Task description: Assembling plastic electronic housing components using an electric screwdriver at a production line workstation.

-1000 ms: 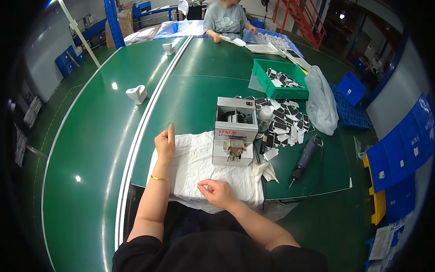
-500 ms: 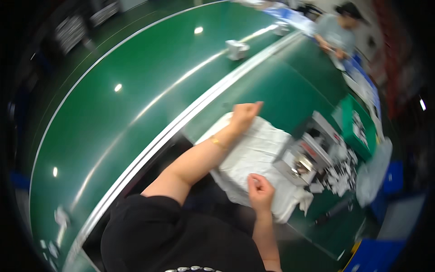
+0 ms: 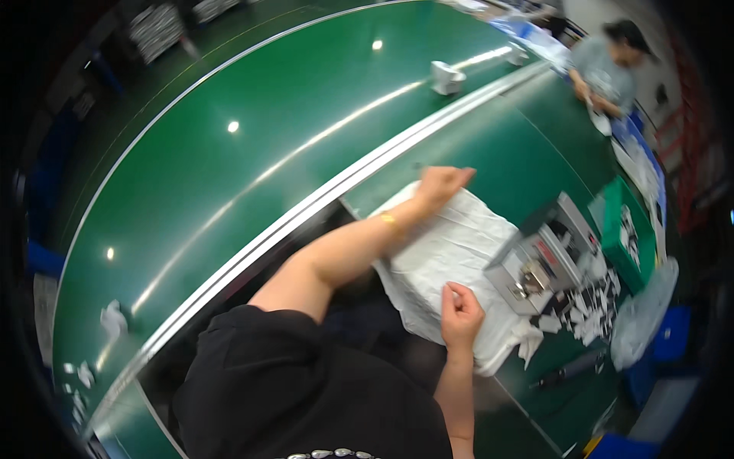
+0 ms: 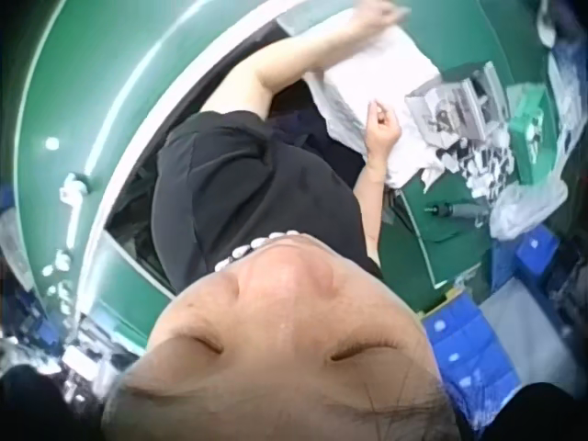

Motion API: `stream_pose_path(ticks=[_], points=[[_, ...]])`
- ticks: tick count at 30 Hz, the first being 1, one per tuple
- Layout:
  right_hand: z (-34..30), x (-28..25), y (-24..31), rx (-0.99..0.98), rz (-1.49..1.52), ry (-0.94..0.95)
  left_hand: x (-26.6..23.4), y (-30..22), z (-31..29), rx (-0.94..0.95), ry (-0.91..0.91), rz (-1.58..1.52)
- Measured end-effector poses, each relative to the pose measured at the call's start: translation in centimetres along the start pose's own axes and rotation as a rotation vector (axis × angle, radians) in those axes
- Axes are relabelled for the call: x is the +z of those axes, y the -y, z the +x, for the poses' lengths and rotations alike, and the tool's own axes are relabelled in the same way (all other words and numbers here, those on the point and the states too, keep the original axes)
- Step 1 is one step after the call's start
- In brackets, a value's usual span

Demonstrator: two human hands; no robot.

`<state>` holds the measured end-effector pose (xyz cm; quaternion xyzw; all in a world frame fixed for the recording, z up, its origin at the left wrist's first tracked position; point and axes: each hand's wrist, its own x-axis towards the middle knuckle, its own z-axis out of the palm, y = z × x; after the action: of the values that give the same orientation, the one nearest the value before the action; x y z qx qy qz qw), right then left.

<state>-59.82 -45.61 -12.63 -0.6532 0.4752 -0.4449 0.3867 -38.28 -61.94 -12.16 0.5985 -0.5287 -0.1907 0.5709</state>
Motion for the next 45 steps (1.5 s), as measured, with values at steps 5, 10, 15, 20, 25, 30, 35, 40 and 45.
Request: stream_pose_path(ticks=[5, 10, 15, 20, 25, 30, 35, 40, 45], points=[[0.2, 0.3, 0.4, -0.012, -0.012, 0.06, -19.0, 2.3, -4.2, 0.148, -0.212, 0.389], [0.1, -0.4, 1.1, -0.087, -0.03, 0.016, -46.0, 5.7, -13.9, 0.027, -0.611, 1.112], [-0.1, -0.2, 0.9, -0.184, -0.086, 0.035, -59.2, 0.8, -33.8, -1.057, -0.572, 1.95], [0.0, -0.6, 0.9, -0.186, -0.101, 0.034, -56.4, -3.9, -35.0, -1.537, -0.826, 1.534], [0.1, -0.5, 0.9, -0.191, -0.117, 0.041, -56.5, -4.5, -32.8, -1.541, -0.785, 1.574], [0.2, 0.0, 0.6, -0.239, -0.082, 0.047, -57.4, -6.1, -36.4, -1.651, -0.783, 1.611], [0.0, -0.2, 0.3, -0.181, -0.108, 0.032, -58.0, -7.4, -42.4, -1.775, -0.79, 1.628], [-0.2, 0.0, 0.9, -0.159, -0.123, 0.041, -55.5, -7.2, -47.1, -1.399, -0.942, 1.599], [-0.1, -0.4, 0.8, -0.178, -0.201, 0.016, -55.3, -5.3, -44.9, -0.944, -1.009, 1.53]])
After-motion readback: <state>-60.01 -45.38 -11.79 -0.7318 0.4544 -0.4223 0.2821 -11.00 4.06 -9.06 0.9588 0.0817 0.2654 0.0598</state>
